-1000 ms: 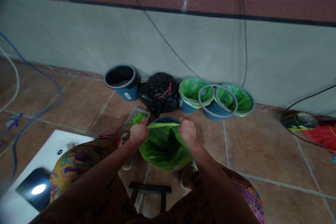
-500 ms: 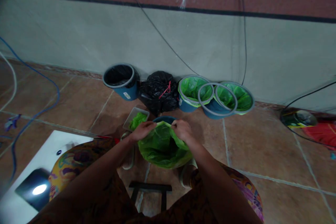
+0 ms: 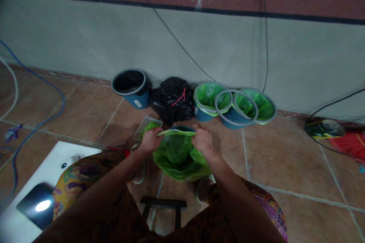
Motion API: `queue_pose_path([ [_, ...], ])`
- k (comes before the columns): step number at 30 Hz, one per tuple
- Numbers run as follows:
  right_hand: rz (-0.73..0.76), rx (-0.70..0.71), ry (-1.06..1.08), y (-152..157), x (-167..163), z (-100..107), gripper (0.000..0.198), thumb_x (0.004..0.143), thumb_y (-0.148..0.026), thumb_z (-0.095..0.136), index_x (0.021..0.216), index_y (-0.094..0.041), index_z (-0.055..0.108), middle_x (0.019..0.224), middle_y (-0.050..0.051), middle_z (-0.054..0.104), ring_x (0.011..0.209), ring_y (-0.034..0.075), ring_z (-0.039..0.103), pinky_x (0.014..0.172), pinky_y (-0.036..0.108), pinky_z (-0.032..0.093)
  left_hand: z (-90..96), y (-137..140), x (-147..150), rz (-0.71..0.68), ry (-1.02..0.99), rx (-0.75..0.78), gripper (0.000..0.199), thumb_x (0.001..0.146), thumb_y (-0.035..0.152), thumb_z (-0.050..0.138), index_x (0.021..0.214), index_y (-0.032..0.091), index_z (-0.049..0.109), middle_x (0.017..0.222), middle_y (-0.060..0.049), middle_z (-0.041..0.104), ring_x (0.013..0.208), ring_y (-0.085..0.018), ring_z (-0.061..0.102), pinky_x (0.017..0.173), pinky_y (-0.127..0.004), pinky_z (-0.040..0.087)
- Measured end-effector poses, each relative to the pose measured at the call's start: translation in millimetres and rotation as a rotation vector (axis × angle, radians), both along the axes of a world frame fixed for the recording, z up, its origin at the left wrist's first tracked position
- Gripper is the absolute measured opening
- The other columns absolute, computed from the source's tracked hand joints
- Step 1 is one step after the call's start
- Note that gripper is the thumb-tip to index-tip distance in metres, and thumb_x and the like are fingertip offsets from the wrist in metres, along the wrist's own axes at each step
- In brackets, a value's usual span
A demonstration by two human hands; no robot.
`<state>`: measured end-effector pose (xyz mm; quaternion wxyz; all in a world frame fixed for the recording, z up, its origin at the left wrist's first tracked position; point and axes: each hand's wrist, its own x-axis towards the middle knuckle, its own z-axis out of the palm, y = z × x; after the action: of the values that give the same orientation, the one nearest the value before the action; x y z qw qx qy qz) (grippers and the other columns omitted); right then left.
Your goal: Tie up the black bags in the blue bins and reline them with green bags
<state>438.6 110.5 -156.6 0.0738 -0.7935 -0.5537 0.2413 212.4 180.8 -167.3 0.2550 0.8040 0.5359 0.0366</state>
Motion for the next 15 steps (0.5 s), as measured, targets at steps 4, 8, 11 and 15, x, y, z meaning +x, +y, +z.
queue_pose_path([
  [4,0.288,0.246,0.239,3,-26,-2,0.063,0.082,-0.016,0.066,0.144,-0.021,0.052,0.140,0.011,0.063,0.127,0.022,0.059,0.107,0.038,0.045,-6.4,-11,5,-0.180,-0.152,0.058,0.018,0.090,0.022,0.057,0.099,0.020,0.072,0.101,-0.006,0.074,0.096,-0.019,0.068,0.086,-0.026,0.048],
  [8,0.397,0.181,0.171,7,-42,0,0.022,0.091,-0.022,0.062,0.110,-0.019,0.072,0.112,0.009,0.076,0.111,0.022,0.066,0.102,0.035,0.045,-6.5,-16,8,-0.193,-0.270,0.017,0.015,0.089,0.022,0.057,0.092,0.019,0.071,0.093,-0.004,0.073,0.091,-0.018,0.067,0.083,-0.025,0.048],
  [11,0.274,0.083,-0.005,10,-36,5,0.023,0.097,-0.026,0.052,0.101,-0.020,0.075,0.106,0.009,0.077,0.105,0.022,0.068,0.096,0.033,0.045,-3.3,-12,5,-0.119,-0.346,-0.133,0.016,0.088,0.029,0.060,0.087,0.018,0.071,0.083,0.000,0.071,0.079,-0.015,0.064,0.073,-0.023,0.047],
  [15,0.050,-0.030,-0.221,11,-17,8,0.029,0.099,-0.030,0.046,0.104,-0.022,0.074,0.106,0.011,0.077,0.104,0.024,0.070,0.087,0.032,0.047,-0.9,-3,-2,-0.077,-0.372,-0.312,0.019,0.084,0.031,0.063,0.087,0.016,0.073,0.078,0.001,0.070,0.070,-0.013,0.061,0.064,-0.021,0.045],
])
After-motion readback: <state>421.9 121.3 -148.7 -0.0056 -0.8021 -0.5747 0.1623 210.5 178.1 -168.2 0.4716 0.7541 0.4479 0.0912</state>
